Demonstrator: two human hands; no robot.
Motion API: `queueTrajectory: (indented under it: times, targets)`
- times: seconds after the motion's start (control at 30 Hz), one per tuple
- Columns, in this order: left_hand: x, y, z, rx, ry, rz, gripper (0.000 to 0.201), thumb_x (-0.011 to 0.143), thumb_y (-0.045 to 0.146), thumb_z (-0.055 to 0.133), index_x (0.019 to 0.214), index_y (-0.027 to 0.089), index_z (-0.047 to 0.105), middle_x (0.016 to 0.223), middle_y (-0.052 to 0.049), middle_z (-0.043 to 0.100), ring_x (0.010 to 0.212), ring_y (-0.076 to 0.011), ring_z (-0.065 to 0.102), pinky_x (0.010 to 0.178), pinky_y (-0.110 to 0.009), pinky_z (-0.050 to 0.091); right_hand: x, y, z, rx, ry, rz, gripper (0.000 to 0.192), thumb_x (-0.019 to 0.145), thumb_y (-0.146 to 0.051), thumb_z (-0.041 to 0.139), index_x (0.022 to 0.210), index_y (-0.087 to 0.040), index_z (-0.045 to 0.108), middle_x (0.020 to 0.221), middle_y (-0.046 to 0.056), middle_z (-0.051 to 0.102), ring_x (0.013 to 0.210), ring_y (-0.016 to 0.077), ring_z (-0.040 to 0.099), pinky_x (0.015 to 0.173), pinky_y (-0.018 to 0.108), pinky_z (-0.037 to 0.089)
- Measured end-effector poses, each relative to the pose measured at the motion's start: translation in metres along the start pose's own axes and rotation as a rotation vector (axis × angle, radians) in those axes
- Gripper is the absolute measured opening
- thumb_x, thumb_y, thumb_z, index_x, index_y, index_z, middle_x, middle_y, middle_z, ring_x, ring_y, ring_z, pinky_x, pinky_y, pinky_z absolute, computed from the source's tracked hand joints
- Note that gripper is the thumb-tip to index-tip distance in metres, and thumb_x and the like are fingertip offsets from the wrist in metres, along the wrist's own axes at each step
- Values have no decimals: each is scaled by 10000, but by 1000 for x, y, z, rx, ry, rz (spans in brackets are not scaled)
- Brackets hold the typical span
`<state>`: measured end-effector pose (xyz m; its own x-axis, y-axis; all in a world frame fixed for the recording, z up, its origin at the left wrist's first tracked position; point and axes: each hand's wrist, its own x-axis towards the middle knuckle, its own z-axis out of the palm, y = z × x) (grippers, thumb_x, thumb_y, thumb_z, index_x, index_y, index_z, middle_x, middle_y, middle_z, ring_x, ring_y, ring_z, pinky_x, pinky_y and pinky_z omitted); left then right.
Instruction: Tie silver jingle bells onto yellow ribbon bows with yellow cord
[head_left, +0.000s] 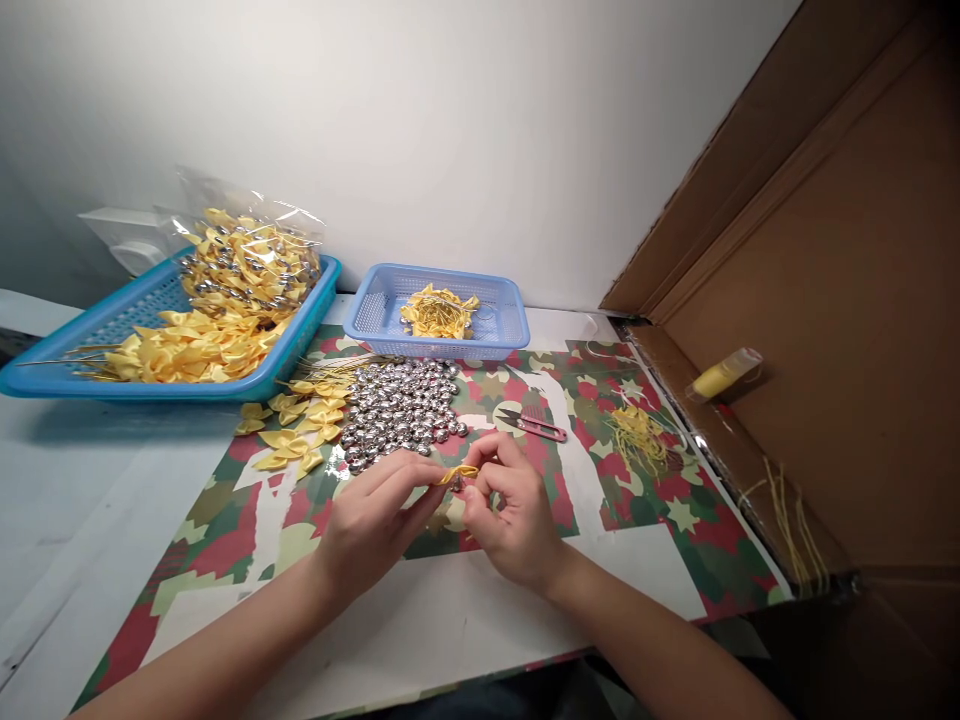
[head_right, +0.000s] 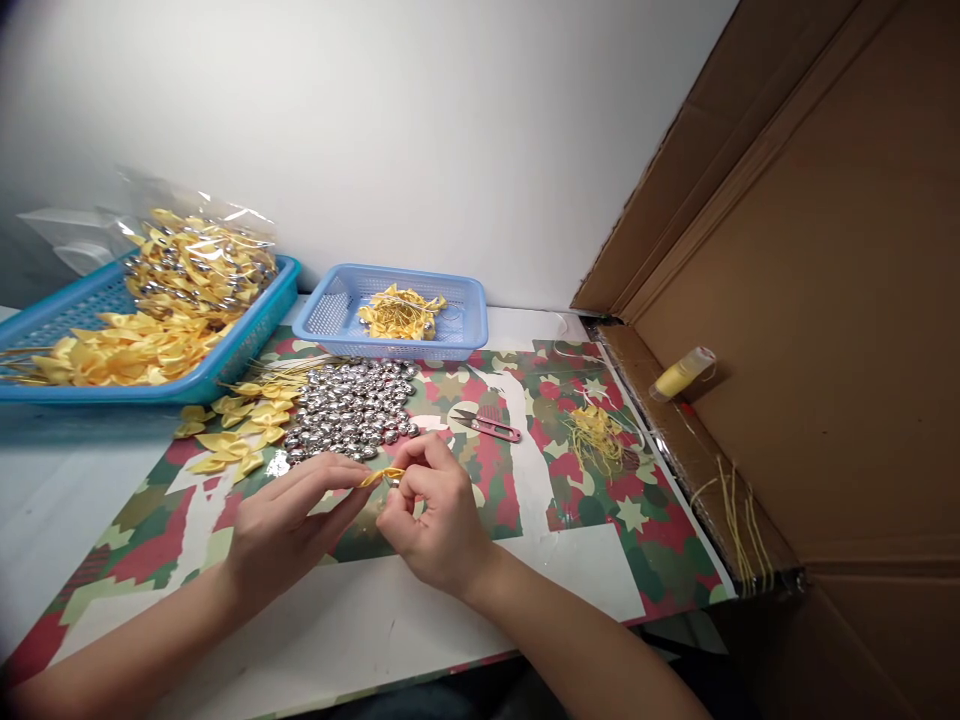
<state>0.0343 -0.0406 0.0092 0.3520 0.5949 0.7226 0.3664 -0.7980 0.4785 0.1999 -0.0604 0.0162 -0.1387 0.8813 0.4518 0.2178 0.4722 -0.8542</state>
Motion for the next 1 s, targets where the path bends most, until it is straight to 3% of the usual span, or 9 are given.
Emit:
queueTrajectory:
  times: [0.23,0.57,0.87,1.0]
  targets:
    - [0,2,2,14,6,13,176,814,5,597,843,176,569,742,-25,651,673,-130,625,626,-224,516,-3,3,5,-50,38,-53,239,773,-86,455,601,-198,334,839,44,472,740,133,499,654,275,444]
    - [-3,1,1,-23,3,41,177,823,1,581,901,159,587,775,-37,645,690,-130,618,629,-228,518,-2,3,1,-49,-57,-83,205,783,-80,455,643,-198,363,854,42,446,776,139,497,685,284,466]
    - [-3,1,2,-84,105,-105,150,799,45,650,865,177,623,735,-8,618,670,-131,592,591,-239,490,-1,4,0,-30,-34,-106,203,849,-112,456,667,-190,413,899,48,464,827,146,515,747,306,470]
    - [-7,-1,5,-116,118,-152,200,781,37,670,903,195,646,917,-57,664,849,-177,646,714,-288,546,-3,4,1,-34,-11,-115,191,836,-92,454,675,-188,420,900,44,468,823,142,512,743,299,463]
